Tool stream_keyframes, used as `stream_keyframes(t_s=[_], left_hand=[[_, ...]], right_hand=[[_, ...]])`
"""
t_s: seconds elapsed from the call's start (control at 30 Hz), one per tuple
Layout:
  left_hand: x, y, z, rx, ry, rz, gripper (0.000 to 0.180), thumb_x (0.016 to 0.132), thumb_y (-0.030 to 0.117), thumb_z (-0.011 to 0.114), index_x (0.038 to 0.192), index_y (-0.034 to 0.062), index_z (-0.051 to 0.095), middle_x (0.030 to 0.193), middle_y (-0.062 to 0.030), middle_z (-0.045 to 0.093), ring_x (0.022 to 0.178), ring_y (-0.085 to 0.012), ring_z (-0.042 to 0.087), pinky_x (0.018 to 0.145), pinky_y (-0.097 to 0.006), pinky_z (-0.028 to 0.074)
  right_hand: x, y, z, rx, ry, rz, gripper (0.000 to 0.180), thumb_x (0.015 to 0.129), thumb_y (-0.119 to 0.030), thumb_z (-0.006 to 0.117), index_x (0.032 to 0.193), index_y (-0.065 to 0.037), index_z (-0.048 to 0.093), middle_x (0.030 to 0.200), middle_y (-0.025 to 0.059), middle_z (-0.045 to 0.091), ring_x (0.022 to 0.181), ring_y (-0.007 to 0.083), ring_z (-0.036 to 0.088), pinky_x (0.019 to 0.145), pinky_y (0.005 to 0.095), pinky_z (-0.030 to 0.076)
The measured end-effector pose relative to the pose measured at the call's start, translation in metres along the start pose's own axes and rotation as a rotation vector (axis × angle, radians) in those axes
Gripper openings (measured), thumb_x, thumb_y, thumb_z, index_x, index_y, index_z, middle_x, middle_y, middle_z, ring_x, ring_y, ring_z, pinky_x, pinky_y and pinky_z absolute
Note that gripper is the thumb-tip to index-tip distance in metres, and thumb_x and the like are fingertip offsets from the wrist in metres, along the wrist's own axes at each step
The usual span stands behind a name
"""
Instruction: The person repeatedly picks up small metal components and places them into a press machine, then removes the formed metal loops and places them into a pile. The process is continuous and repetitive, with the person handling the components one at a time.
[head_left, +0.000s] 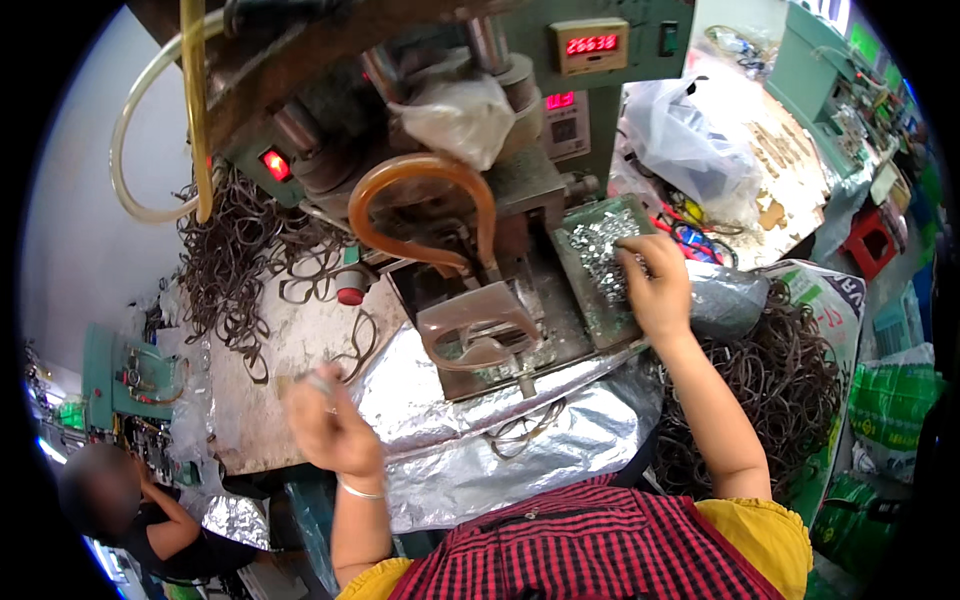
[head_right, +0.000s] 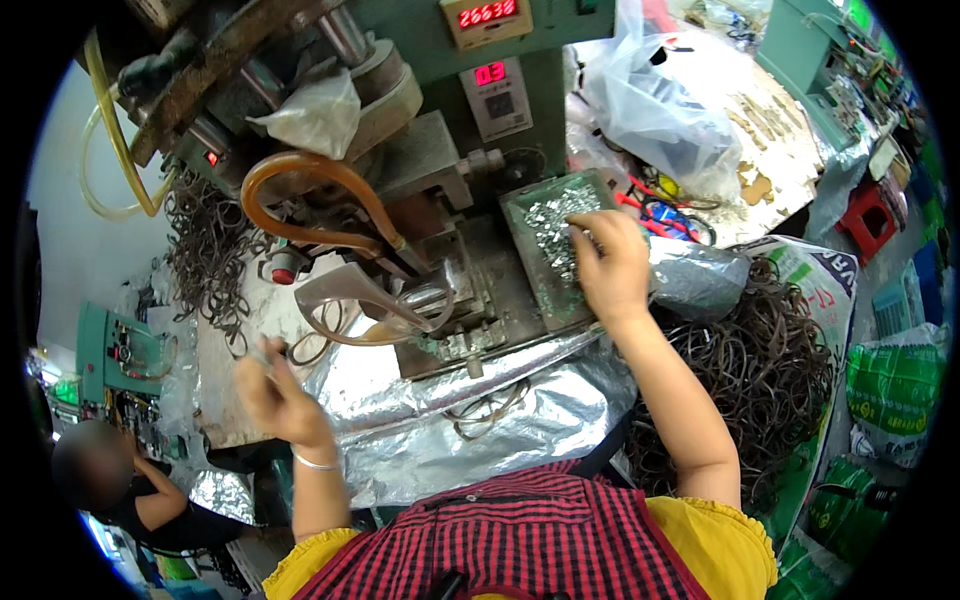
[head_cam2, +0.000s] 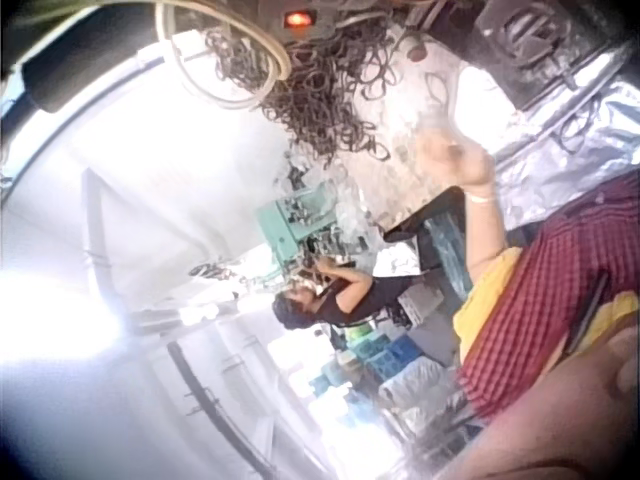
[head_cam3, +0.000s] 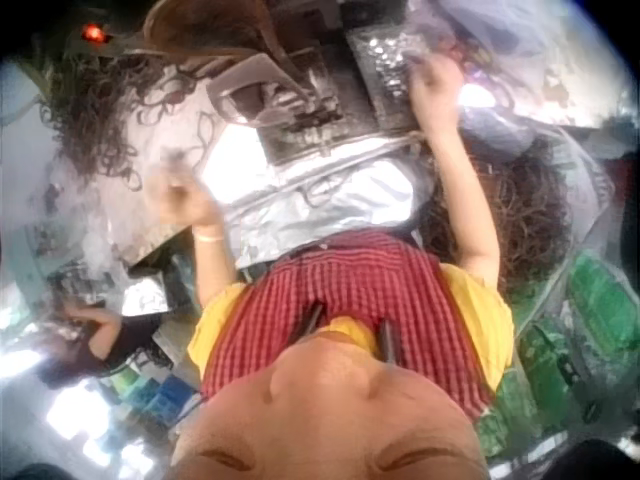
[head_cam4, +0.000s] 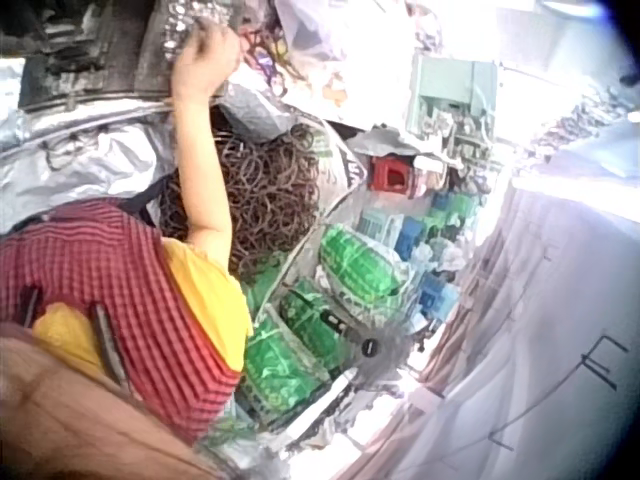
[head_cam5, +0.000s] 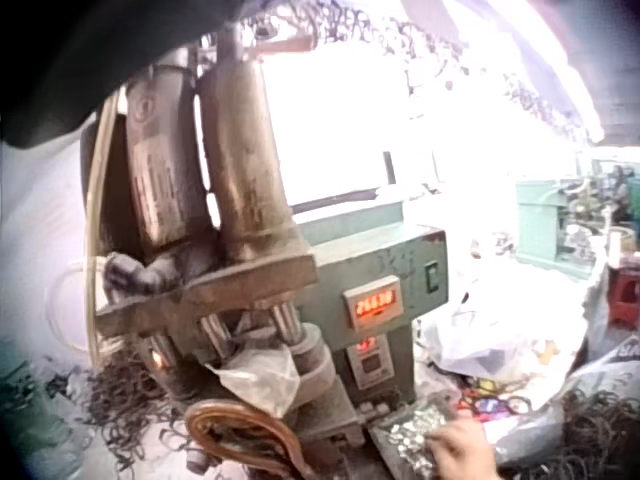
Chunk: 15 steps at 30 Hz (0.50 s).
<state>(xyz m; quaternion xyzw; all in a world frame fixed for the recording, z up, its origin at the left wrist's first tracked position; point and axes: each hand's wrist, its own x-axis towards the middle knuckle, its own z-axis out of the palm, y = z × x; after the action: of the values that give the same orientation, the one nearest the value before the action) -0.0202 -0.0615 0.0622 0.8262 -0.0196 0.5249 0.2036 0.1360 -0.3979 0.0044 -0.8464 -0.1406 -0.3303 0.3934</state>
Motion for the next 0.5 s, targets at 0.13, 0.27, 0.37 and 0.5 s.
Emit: stream_keyframes(t_s=[0.13, 0.27, 0.37, 0.5], left_hand=[[0.052, -0.059, 0.003, 0.283, -0.528, 0.415, 0.047, 0.066, -0.007, 0.062, 0.109, 0.009, 0.072, 0.105, -0.0087, 0.065, 0.089, -0.0293, 0.057, 0.077, -0.037, 0.048], [0.018, -0.168, 0.017, 0.306, -1.016, 0.663, 0.026, 0.069, 0.008, 0.064, 0.094, 0.0109, 0.071, 0.099, -0.0066, 0.063, 0.09, -0.0277, 0.059, 0.076, -0.039, 0.049], [0.006, -0.198, 0.031, 0.351, -1.039, 0.497, 0.015, 0.071, 0.01, 0.065, 0.086, 0.0088, 0.067, 0.092, -0.0081, 0.06, 0.089, -0.0292, 0.06, 0.074, -0.039, 0.049], [-0.02, -0.223, 0.038, 0.33, -0.598, 0.002, 0.009, 0.079, 0.006, 0.062, 0.087, 0.0038, 0.065, 0.089, -0.0141, 0.062, 0.082, -0.0357, 0.06, 0.072, -0.042, 0.048]], right_hand=[[0.007, -0.006, -0.002, 0.023, -0.053, 0.026, 0.012, 0.084, -0.003, 0.066, 0.094, -0.005, 0.071, 0.087, 0.0124, 0.068, 0.084, 0.0306, 0.063, 0.075, 0.0374, 0.049], [0.012, -0.022, 0.015, 0.167, -0.077, 0.11, 0.01, 0.085, -0.004, 0.066, 0.094, -0.003, 0.07, 0.088, 0.0136, 0.069, 0.079, 0.0307, 0.065, 0.072, 0.0366, 0.05], [0.003, -0.017, 0.005, 0.148, -0.064, 0.2, 0.01, 0.086, -0.004, 0.065, 0.096, -0.002, 0.068, 0.088, 0.0147, 0.069, 0.078, 0.0308, 0.066, 0.072, 0.0368, 0.051], [-0.031, -0.015, -0.028, 0.166, 0.043, 0.342, 0.01, 0.088, -0.003, 0.063, 0.097, 0.0, 0.066, 0.089, 0.0134, 0.069, 0.08, 0.0275, 0.068, 0.076, 0.0353, 0.051]])
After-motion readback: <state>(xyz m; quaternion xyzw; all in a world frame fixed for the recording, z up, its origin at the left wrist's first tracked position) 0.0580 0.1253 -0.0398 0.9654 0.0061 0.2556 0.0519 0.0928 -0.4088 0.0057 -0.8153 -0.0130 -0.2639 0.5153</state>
